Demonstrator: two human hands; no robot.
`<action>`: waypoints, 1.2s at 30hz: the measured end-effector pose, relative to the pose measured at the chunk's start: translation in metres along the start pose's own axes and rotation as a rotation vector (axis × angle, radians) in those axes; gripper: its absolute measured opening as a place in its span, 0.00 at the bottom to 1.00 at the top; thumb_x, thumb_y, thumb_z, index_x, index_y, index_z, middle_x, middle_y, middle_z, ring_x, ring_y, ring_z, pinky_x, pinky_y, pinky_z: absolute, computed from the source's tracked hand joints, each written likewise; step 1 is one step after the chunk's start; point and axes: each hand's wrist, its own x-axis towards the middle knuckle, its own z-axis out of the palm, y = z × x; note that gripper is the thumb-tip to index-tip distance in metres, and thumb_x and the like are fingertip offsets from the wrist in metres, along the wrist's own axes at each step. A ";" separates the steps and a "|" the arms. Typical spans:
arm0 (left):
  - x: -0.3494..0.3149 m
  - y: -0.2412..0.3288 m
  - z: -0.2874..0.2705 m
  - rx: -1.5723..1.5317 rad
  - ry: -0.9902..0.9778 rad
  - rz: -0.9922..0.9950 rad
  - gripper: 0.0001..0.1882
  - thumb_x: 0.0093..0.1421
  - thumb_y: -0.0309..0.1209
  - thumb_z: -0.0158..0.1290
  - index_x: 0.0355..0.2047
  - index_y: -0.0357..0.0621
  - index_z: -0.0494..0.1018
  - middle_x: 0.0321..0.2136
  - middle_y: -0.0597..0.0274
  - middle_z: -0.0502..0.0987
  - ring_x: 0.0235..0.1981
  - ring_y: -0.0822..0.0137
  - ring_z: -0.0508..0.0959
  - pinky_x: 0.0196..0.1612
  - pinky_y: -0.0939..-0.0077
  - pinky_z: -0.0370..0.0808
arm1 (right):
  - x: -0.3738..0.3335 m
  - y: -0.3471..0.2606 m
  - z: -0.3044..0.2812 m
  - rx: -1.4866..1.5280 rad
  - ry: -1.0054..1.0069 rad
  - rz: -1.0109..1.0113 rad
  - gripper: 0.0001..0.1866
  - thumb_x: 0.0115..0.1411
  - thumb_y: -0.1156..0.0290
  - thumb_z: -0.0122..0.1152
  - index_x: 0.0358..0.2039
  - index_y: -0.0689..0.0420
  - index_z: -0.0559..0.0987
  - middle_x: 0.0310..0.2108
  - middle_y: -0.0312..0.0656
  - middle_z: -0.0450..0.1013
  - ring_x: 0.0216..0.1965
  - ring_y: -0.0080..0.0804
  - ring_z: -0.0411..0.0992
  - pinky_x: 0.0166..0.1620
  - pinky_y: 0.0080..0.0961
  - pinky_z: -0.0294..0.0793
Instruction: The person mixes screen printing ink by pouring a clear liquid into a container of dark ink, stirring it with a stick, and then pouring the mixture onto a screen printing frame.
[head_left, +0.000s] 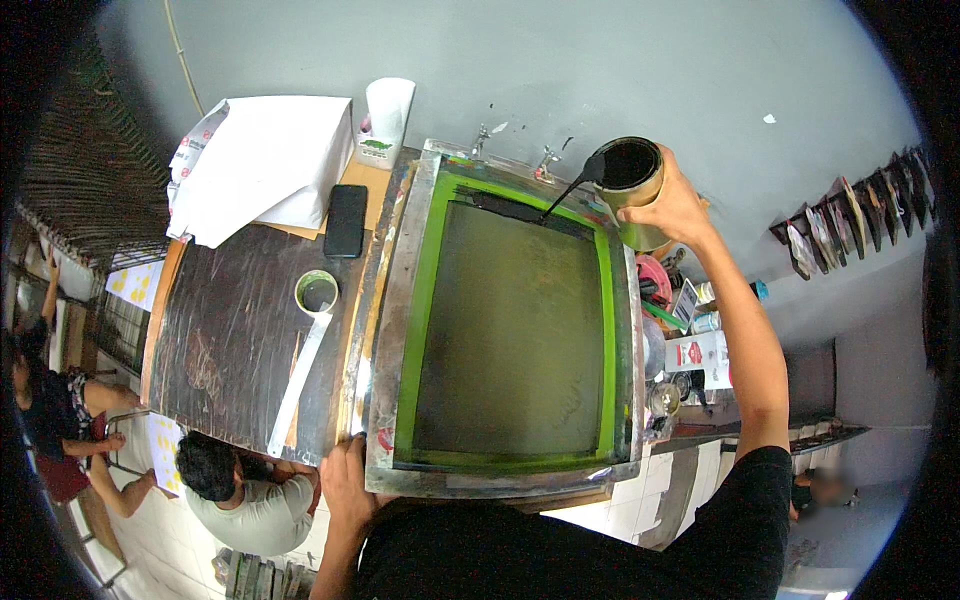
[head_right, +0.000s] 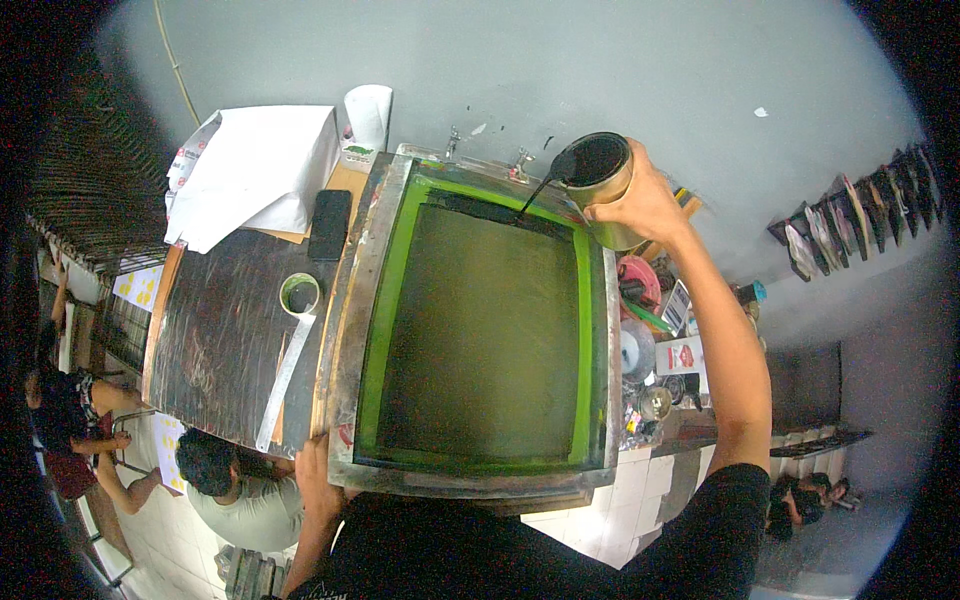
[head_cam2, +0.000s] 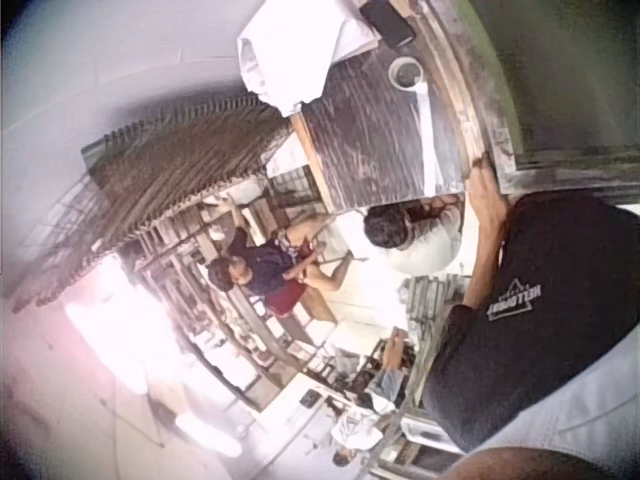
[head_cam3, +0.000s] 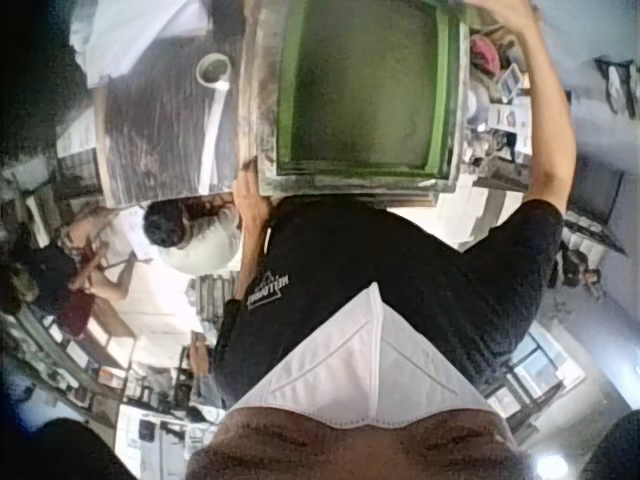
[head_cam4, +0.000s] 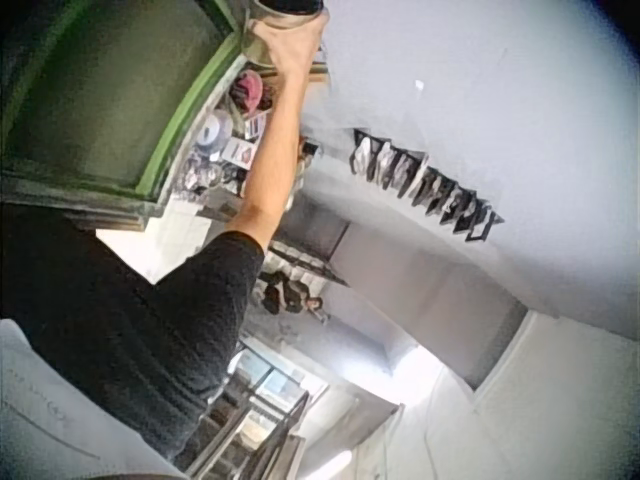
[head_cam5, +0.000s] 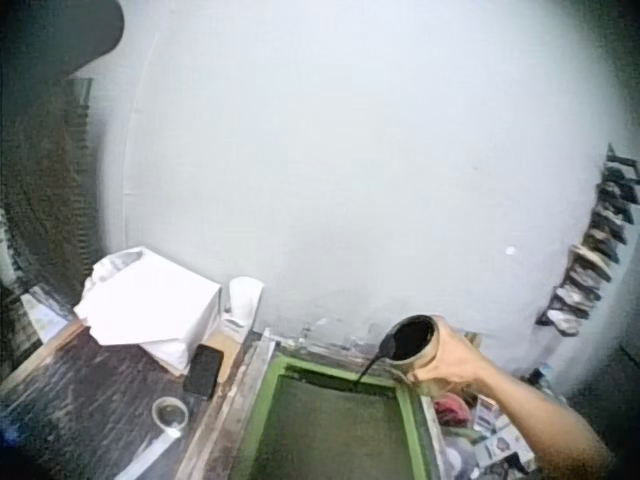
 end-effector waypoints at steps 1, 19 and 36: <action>-0.001 0.001 0.000 0.006 -0.004 -0.017 0.52 0.47 0.69 0.56 0.55 0.31 0.68 0.39 0.45 0.71 0.37 0.46 0.71 0.40 0.57 0.65 | -0.003 0.003 -0.002 -0.004 0.003 0.008 0.54 0.35 0.62 0.78 0.63 0.61 0.62 0.54 0.49 0.72 0.58 0.42 0.70 0.62 0.35 0.66; -0.001 -0.002 0.000 0.032 0.000 0.052 0.48 0.57 0.69 0.45 0.54 0.31 0.68 0.38 0.44 0.72 0.36 0.48 0.70 0.39 0.57 0.64 | -0.034 0.054 -0.027 0.031 0.099 0.049 0.52 0.35 0.64 0.79 0.62 0.62 0.62 0.54 0.50 0.72 0.57 0.42 0.71 0.62 0.36 0.68; -0.005 -0.002 0.004 0.009 0.012 -0.009 0.48 0.53 0.69 0.51 0.55 0.33 0.68 0.36 0.46 0.71 0.35 0.48 0.70 0.38 0.58 0.63 | -0.017 0.020 -0.019 -0.057 0.069 0.013 0.52 0.36 0.58 0.78 0.61 0.61 0.63 0.53 0.53 0.73 0.56 0.48 0.72 0.61 0.38 0.69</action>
